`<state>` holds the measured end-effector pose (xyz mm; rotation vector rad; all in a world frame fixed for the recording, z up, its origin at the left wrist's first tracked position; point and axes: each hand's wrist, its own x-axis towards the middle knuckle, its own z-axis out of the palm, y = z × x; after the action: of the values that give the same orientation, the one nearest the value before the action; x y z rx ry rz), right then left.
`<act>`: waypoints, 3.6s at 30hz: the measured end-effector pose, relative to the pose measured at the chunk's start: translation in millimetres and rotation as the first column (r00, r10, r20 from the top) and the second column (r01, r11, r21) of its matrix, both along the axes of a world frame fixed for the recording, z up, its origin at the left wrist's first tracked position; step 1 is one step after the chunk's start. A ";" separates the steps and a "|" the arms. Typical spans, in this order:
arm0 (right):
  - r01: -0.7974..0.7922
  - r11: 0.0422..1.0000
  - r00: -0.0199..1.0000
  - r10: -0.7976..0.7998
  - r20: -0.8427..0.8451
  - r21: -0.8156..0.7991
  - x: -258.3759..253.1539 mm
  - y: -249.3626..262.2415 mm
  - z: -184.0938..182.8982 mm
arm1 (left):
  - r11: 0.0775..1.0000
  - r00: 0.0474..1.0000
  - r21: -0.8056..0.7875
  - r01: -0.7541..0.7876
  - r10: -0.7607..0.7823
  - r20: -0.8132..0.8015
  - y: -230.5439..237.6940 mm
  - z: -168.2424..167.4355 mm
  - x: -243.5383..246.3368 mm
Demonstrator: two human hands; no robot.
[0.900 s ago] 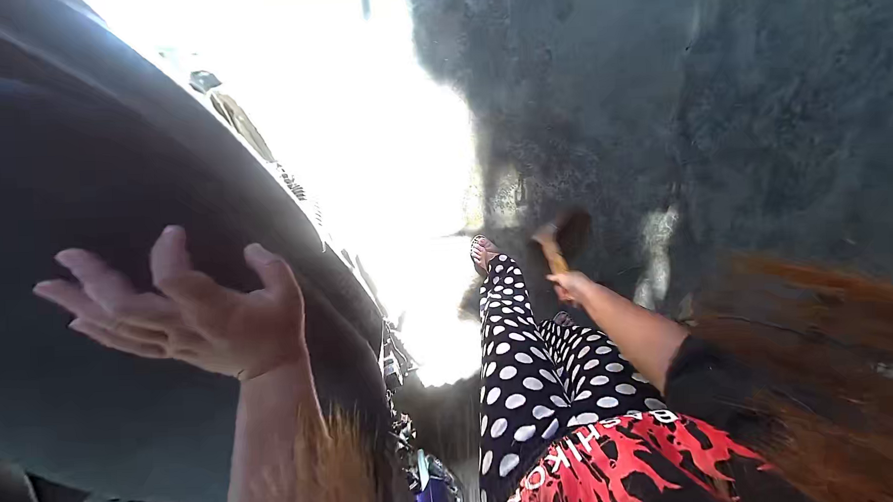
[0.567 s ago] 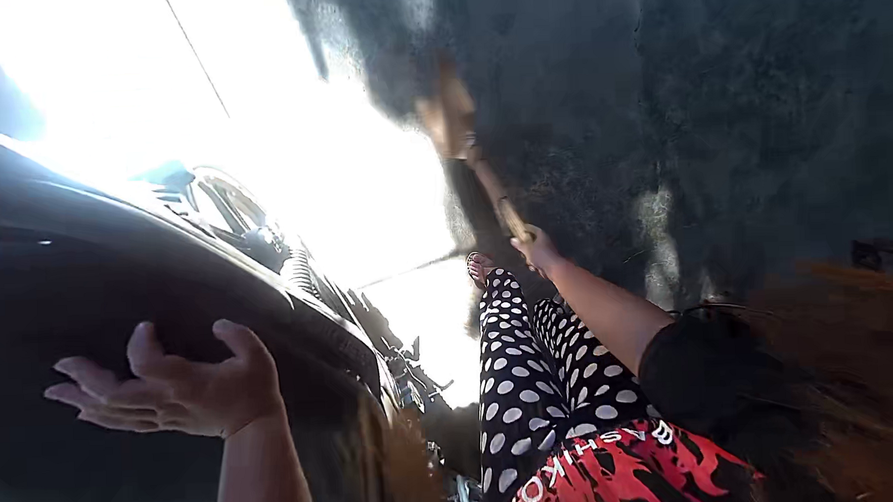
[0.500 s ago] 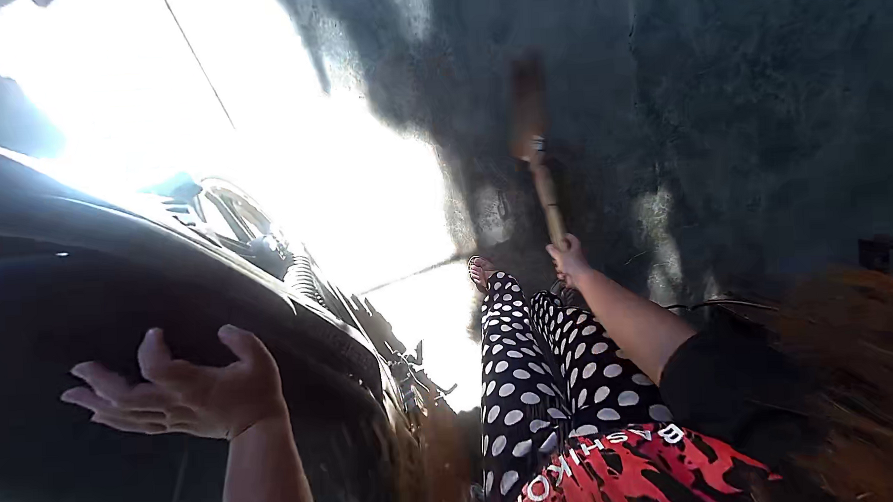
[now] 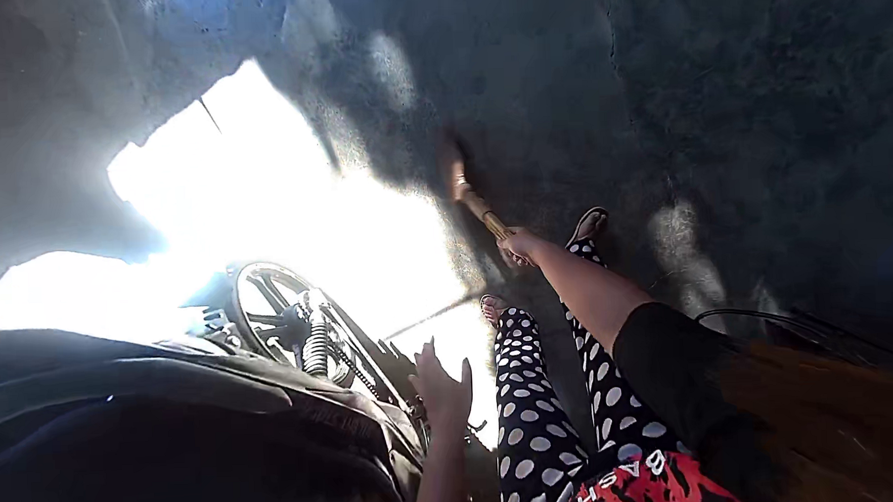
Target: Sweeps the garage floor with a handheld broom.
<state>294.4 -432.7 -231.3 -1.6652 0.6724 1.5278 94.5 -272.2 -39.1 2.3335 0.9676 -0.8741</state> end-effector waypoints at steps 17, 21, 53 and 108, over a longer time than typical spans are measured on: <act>0.612 0.442 0.744 -0.602 0.289 -0.656 130.3 -461.6 71.6 | 0.873 0.749 -0.389 0.293 -0.462 -0.474 -199.1 27.8 200.9; 0.583 0.535 0.761 -0.624 0.180 -0.611 173.1 -398.3 52.2 | 0.859 0.660 -0.418 0.296 -0.500 -0.561 -192.3 6.9 224.5; -0.227 0.969 0.973 0.230 -0.012 0.098 607.1 -159.3 37.3 | 0.930 0.759 -0.336 0.152 -0.327 -0.563 -251.2 13.1 614.6; -0.349 0.937 0.884 0.339 0.322 -0.030 1244.8 -20.8 44.8 | 0.896 0.759 -0.288 -0.338 0.078 -0.646 -122.0 -9.3 1145.2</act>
<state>1539.1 -453.5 -186.5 -2.0333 0.1821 1.4378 1239.7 -394.2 -48.4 1.5603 1.1467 -1.6270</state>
